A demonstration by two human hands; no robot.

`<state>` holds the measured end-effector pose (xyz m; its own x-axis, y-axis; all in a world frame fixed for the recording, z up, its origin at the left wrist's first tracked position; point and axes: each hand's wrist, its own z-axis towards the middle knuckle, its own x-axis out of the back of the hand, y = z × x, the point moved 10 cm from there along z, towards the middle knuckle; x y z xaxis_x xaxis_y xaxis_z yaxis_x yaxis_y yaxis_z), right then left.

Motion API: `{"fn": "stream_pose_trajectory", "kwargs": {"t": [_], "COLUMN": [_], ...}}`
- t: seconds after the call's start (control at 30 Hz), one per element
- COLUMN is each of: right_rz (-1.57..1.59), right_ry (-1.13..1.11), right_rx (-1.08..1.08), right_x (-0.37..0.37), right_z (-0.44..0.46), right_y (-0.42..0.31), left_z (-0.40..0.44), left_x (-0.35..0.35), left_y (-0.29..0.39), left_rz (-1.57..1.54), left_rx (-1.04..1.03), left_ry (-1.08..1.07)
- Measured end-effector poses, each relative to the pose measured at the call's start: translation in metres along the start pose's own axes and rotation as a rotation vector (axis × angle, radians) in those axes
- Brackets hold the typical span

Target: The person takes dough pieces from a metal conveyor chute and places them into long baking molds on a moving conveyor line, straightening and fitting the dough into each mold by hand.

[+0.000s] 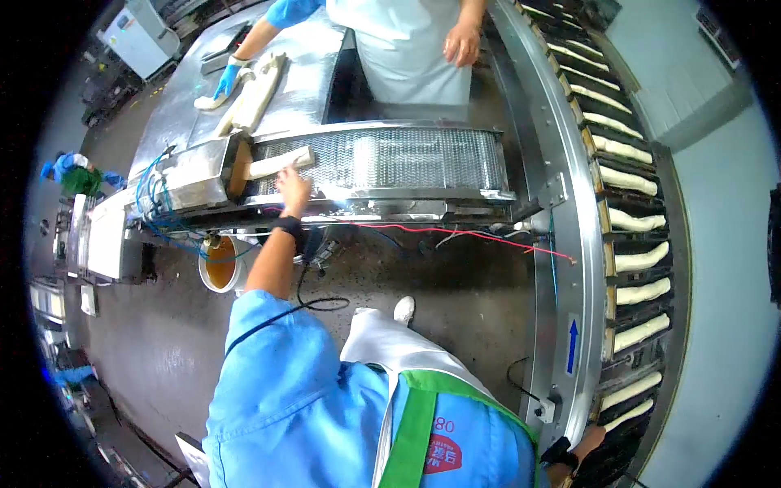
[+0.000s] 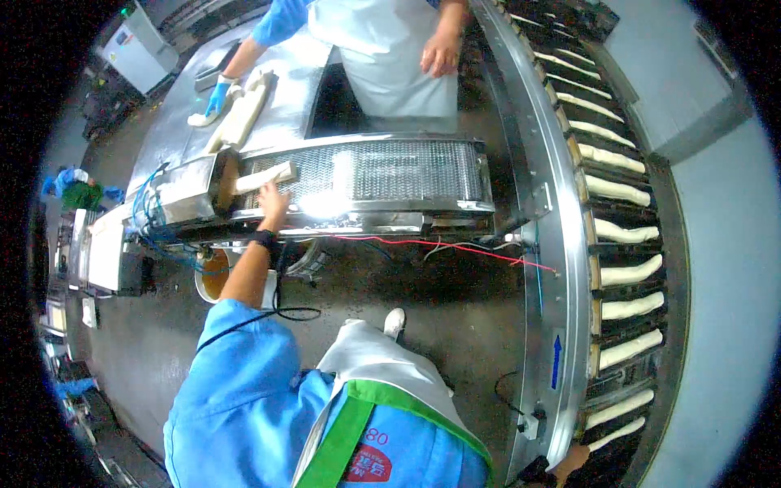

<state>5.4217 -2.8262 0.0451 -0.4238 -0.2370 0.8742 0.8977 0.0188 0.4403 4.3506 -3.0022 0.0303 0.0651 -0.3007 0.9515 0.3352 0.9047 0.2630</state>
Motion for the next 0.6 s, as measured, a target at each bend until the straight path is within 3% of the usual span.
{"fn": "stream_pose_trajectory", "kwargs": {"t": [0.03,0.07,0.13,0.2,0.27,0.33,0.4,0.47,0.5,0.53,0.6], "right_rz": [-0.014,0.085,0.291,0.427,0.070,0.147,0.510,0.949,1.209,1.589,1.793], "right_ry": [-0.010,-0.124,-0.338,-0.360,-0.400,0.045,-0.171,-0.440,-0.628,-0.867,-1.059], "right_rx": [-0.010,-0.138,-0.406,-0.437,-0.300,-0.155,-0.026,0.010,0.050,-0.043,0.223], "right_x": [0.011,0.014,0.040,0.049,0.083,0.108,0.140,0.134,0.166,0.184,0.236], "right_z": [-0.001,0.008,0.030,0.036,0.055,0.078,0.113,0.127,0.127,0.121,0.113], "right_y": [-0.002,0.002,-0.020,-0.036,-0.070,-0.092,-0.160,-0.233,-0.291,-0.346,-0.437], "left_z": [0.007,0.017,0.033,0.038,0.035,0.039,0.030,0.023,0.018,0.012,-0.004], "left_x": [0.012,0.011,0.010,-0.006,-0.001,-0.002,0.019,0.026,0.040,0.052,0.091], "left_y": [-0.006,-0.013,-0.005,0.017,0.047,0.071,0.092,0.109,0.118,0.119,0.135], "left_rz": [0.017,0.049,0.108,0.177,0.243,0.320,0.322,0.250,0.183,0.183,-0.017], "left_rx": [0.088,0.049,-0.097,-0.283,-0.314,-0.388,-0.458,-0.544,-0.587,-0.605,-0.718], "left_ry": [-0.071,-0.032,0.016,-0.095,-0.155,-0.132,-0.106,-0.239,-0.187,-0.191,-0.179]}}
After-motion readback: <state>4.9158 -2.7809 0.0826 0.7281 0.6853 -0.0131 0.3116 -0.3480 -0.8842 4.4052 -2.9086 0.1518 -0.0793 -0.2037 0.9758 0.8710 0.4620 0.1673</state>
